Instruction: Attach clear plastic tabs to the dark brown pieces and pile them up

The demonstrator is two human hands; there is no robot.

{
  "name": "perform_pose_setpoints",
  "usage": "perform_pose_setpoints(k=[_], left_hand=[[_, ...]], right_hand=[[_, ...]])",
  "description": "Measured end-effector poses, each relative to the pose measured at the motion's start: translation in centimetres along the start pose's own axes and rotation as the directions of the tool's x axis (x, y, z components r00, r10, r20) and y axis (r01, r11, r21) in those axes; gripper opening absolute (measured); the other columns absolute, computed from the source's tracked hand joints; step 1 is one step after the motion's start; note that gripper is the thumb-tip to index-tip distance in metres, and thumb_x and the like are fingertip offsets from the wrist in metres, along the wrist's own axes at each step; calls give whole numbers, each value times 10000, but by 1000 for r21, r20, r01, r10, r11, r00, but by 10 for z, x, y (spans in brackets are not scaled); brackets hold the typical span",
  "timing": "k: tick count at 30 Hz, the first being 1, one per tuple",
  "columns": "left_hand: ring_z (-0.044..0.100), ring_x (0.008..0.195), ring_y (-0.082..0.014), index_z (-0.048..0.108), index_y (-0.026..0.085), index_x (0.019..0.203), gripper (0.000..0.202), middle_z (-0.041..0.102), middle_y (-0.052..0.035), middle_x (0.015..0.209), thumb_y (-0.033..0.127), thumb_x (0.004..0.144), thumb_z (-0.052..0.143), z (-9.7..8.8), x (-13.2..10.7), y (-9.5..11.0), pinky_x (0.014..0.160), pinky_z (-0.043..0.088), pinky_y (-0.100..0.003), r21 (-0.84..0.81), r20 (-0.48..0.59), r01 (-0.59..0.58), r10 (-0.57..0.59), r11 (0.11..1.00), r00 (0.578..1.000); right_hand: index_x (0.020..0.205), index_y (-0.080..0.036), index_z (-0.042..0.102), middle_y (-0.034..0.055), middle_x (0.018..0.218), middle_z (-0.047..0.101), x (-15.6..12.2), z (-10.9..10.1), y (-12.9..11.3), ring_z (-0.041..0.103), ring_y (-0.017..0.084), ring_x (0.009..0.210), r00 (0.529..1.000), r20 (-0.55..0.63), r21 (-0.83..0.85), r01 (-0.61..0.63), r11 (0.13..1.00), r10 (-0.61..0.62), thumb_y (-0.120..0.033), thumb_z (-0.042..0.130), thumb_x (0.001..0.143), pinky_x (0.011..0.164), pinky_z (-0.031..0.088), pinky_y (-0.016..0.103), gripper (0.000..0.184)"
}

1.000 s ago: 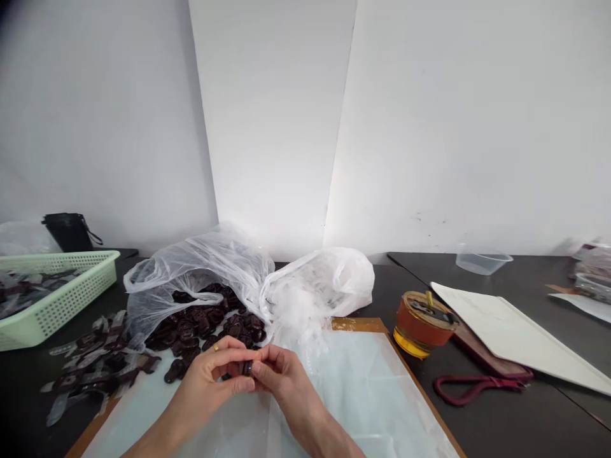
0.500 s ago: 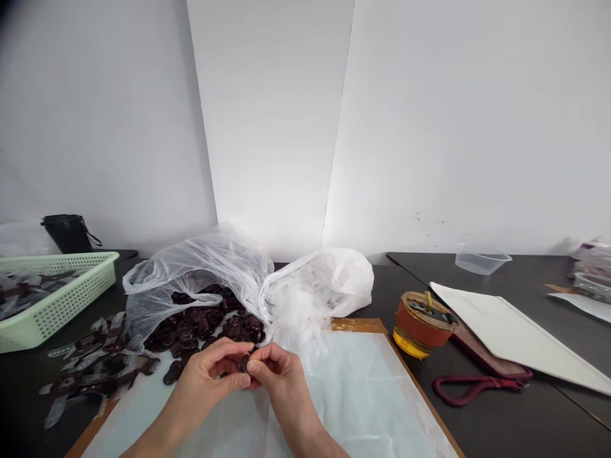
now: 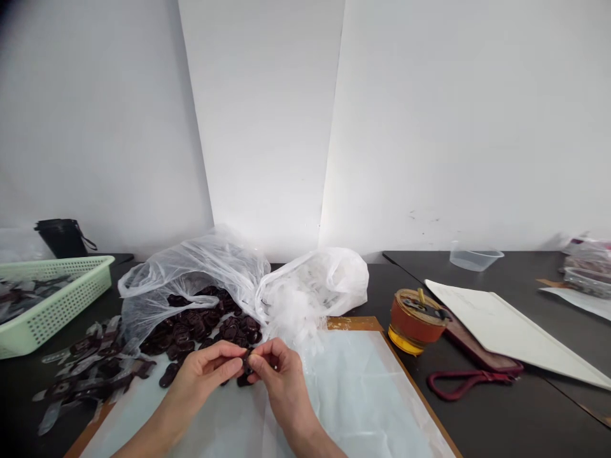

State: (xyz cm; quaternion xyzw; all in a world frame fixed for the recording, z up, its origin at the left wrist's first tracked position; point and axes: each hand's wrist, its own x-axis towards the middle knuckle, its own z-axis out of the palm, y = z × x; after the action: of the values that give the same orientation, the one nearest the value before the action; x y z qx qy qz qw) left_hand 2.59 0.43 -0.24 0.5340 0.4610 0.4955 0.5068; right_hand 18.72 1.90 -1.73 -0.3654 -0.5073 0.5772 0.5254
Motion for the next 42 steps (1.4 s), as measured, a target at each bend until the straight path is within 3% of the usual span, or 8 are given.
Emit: perform_pose_setpoints(k=[5, 12, 16, 20, 24, 30, 36, 42], left_hand=[[663, 693, -191, 748, 167, 802, 130, 729, -20, 675, 279, 736, 742, 1, 0, -2, 685, 510, -284, -12, 9, 38, -38, 999, 999], [664, 673, -180, 678, 167, 734, 11, 724, -11, 663, 172, 725, 684, -1, 3, -10, 678, 496, -285, -5, 48, 67, -67, 998, 997], [626, 648, -158, 604, 183, 759, 95, 671, 24, 646, 105, 713, 631, -1, 3, -7, 661, 477, -276, 33, 42, 35, -36, 999, 998], [580, 635, -132, 511, 213, 785, 188, 633, 58, 643, 81, 696, 611, 0, 1, 1, 635, 437, -242, 1, 13, 46, -46, 999, 999], [530, 637, -119, 485, 217, 772, 185, 618, 57, 666, 91, 699, 599, -1, 0, 3, 604, 383, -214, 11, 30, 33, -34, 999, 999], [508, 606, -121, 421, 233, 740, 196, 554, 68, 666, 79, 685, 529, -12, 4, 4, 598, 375, -231, 173, 30, -32, 27, 984, 999], [539, 700, -169, 362, 254, 729, 216, 523, 47, 722, 77, 705, 484, -16, 1, 13, 682, 394, -285, 696, -20, -189, 282, 692, 959], [532, 677, -171, 348, 257, 722, 225, 524, 46, 726, 75, 691, 477, -12, 0, 11, 648, 374, -280, 811, -56, -114, 270, 574, 961]], right_hand=[[694, -167, 648, 3, 702, 612, -2, -1, -4, 618, 166, 635, 997, 12, -110, 76, 991, -75, -378, 739, 765, 616, 515, 292, 241], [675, -185, 638, 4, 780, 562, -2, -4, -2, 585, 156, 680, 984, 80, -369, 178, 912, -159, -149, 630, 805, 606, 475, 270, 135], [687, -188, 645, 8, 775, 562, -5, -4, -8, 550, 150, 680, 970, 128, -512, 242, 824, -205, -131, 629, 819, 597, 432, 264, 145], [773, -198, 654, 20, 849, 591, -8, -5, -18, 581, 167, 747, 962, 187, -468, 265, 843, -198, -184, 673, 826, 653, 471, 274, 58], [1024, -245, 665, 30, 1020, 624, -9, -6, -22, 592, 202, 900, 935, 297, -490, 325, 809, -196, -168, 798, 722, 786, 484, 298, 339], [931, -210, 713, 28, 852, 645, -8, -5, -15, 595, 191, 776, 938, 256, -639, 345, 687, -233, -70, 744, 716, 687, 471, 284, 258], [913, -179, 707, 45, 817, 649, -9, -4, -15, 608, 197, 746, 904, 284, -694, 424, 581, -320, -19, 706, 677, 639, 466, 278, 284], [892, -174, 701, 56, 836, 670, -11, -1, -12, 630, 213, 794, 893, 285, -698, 443, 563, -349, -18, 697, 674, 677, 482, 289, 268]])
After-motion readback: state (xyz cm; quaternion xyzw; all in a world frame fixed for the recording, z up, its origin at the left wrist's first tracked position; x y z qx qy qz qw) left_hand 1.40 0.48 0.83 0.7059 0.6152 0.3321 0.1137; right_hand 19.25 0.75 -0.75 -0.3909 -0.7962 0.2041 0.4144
